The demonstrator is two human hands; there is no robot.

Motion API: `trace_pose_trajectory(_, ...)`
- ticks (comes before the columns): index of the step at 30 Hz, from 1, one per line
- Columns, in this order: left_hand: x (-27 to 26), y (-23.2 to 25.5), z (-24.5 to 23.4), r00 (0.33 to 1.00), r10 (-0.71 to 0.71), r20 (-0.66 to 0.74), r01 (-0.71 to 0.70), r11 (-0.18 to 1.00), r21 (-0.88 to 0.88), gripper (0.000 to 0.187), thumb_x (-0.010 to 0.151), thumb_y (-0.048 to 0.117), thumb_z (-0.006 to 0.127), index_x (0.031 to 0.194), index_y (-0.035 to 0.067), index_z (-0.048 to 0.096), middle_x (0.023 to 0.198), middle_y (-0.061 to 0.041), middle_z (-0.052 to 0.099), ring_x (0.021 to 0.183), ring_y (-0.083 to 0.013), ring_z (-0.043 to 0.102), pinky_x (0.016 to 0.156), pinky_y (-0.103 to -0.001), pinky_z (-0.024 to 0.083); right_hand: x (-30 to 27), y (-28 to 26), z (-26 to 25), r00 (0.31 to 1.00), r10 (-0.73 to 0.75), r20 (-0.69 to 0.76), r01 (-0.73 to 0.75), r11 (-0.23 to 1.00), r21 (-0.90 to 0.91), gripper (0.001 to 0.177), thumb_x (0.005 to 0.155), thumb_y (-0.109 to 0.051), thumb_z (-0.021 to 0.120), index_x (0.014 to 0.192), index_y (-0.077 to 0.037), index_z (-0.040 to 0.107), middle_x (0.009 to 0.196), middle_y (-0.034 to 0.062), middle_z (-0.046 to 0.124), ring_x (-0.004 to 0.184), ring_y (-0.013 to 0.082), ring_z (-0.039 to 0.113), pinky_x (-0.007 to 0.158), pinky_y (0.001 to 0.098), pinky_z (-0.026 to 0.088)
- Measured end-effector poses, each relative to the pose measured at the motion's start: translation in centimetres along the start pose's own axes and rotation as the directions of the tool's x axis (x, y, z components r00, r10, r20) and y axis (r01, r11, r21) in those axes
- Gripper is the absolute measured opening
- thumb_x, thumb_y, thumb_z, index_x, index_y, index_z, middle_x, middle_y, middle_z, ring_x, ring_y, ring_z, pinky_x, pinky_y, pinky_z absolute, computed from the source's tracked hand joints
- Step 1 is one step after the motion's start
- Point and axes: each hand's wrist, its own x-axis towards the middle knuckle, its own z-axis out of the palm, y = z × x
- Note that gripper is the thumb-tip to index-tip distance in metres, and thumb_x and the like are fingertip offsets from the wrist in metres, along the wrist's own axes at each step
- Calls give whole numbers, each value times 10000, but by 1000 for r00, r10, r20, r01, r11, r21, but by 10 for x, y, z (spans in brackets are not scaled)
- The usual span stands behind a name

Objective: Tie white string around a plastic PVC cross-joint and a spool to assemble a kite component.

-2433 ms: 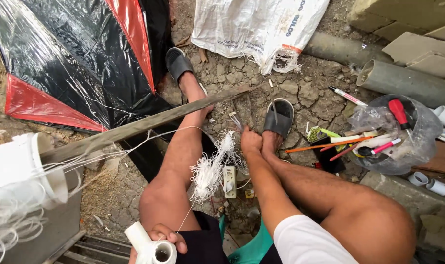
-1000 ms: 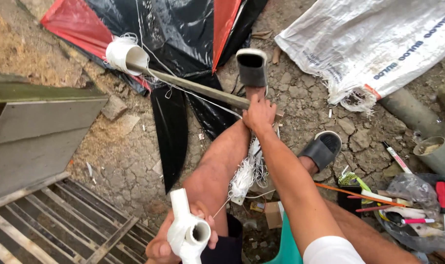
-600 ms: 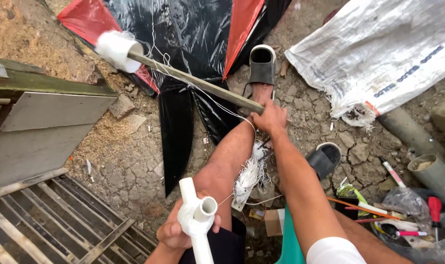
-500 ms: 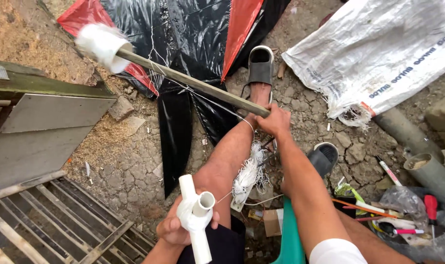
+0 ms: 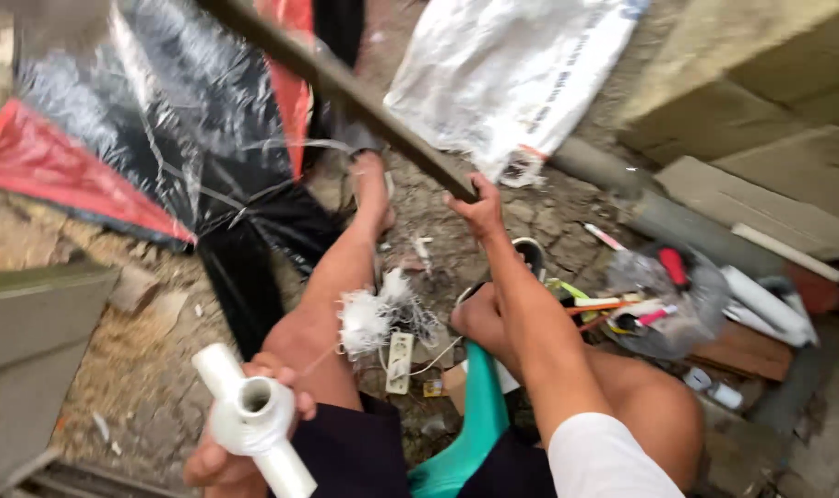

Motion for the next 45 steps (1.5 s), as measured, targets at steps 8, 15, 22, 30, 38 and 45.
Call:
trace_pose_trajectory(8,28,-12,44,991,-15,132,6,998,68,919,840,458,812,1344,-213,437,1177,-319,563,1136,-417,600,979,-470,494,32,-83,-104,980,47,-195,-112,935,-336,229,839,-105,758,1009,-91,605,945,83,687,986,232,679,749,407,534)
trace_pose_trajectory(15,26,-23,47,985,-82,153,63,990,123,1029,801,458,773,1473,-214,379,1284,-366,556,1198,-446,597,989,-495,492,-5,-51,-173,976,104,-190,-170,911,-375,160,847,-37,682,996,-88,657,1007,100,733,1045,247,707,806,417,547)
trace_pose_trajectory(22,26,-6,77,973,88,214,-93,996,15,867,861,438,760,1475,-96,459,1290,-235,515,1131,-395,555,976,-506,465,-23,-74,-168,954,265,-142,-301,816,-494,167,860,-110,679,1023,-75,677,1030,113,735,1046,264,708,831,428,545)
trace_pose_trajectory(30,11,14,61,957,162,241,-157,987,-38,714,880,459,793,1357,-17,556,1205,-195,535,972,-329,550,817,-429,424,-59,-88,-160,880,464,-101,-418,654,-631,225,875,-193,675,1055,-60,699,1057,128,738,1048,284,709,859,441,543)
trace_pose_trajectory(38,6,12,70,969,165,185,-152,985,-81,692,882,412,804,1352,-30,553,1212,-193,532,1008,-321,544,839,-414,417,-45,-94,-156,790,606,-94,-459,482,-746,308,891,-276,672,1087,-44,722,1083,143,741,1050,304,710,888,454,540)
trace_pose_trajectory(45,15,3,73,957,178,227,-168,984,-62,685,920,428,784,1364,-46,568,1234,-188,557,1011,-299,561,869,-413,453,-67,-51,-119,641,762,-87,-479,308,-822,388,904,-349,669,1114,-31,741,1106,156,743,1051,321,710,912,465,539)
